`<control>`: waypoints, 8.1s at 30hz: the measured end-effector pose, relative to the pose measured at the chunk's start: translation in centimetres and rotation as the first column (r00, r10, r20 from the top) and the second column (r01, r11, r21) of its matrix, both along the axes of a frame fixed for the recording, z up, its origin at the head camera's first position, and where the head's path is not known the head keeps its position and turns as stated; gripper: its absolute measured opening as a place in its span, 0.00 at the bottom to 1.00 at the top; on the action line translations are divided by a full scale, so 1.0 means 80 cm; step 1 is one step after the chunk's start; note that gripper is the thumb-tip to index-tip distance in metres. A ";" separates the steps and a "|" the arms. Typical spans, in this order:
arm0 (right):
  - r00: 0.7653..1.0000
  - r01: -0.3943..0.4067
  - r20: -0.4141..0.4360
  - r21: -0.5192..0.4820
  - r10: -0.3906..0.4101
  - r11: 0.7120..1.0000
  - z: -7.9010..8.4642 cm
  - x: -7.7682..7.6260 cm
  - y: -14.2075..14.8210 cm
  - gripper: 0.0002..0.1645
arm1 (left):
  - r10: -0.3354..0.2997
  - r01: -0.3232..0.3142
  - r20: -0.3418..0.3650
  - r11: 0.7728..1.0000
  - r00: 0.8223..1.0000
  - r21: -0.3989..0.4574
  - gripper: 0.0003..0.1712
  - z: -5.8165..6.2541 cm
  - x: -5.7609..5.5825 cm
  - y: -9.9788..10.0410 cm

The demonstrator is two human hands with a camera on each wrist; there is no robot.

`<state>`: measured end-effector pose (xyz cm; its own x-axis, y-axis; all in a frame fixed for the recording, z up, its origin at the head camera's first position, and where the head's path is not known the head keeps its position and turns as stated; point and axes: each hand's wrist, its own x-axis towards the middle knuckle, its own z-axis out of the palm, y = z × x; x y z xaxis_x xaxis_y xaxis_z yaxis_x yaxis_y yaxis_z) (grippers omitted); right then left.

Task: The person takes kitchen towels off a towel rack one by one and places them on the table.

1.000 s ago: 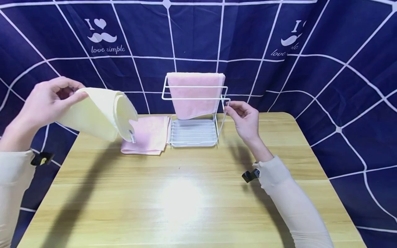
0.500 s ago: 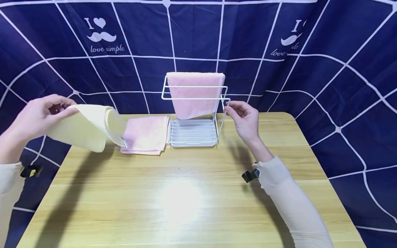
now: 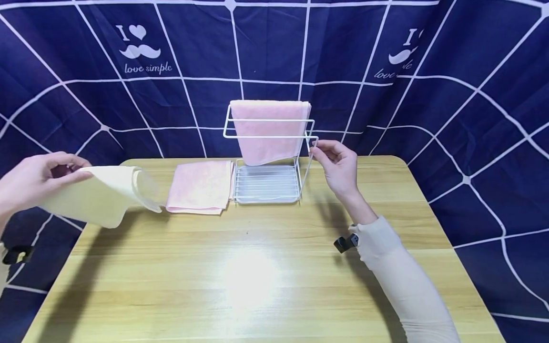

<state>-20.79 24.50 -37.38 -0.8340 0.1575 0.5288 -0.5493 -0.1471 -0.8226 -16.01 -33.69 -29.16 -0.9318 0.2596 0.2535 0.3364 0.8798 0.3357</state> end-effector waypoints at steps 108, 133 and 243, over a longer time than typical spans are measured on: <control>0.999 -0.027 -0.024 -0.049 0.026 0.998 -0.010 -0.004 0.001 0.09 | -0.087 0.095 -0.053 0.977 0.995 0.191 0.17 -0.071 -0.148 0.171; 1.000 -0.013 -0.019 -0.058 0.011 0.998 -0.008 0.000 0.001 0.11 | -0.267 0.287 -0.123 0.940 0.956 0.187 0.23 0.034 -0.141 0.302; 0.999 -0.002 -0.044 -0.018 0.001 1.000 -0.010 -0.012 0.008 0.14 | -0.189 0.345 -0.371 0.841 0.909 0.417 0.10 0.064 -0.172 0.336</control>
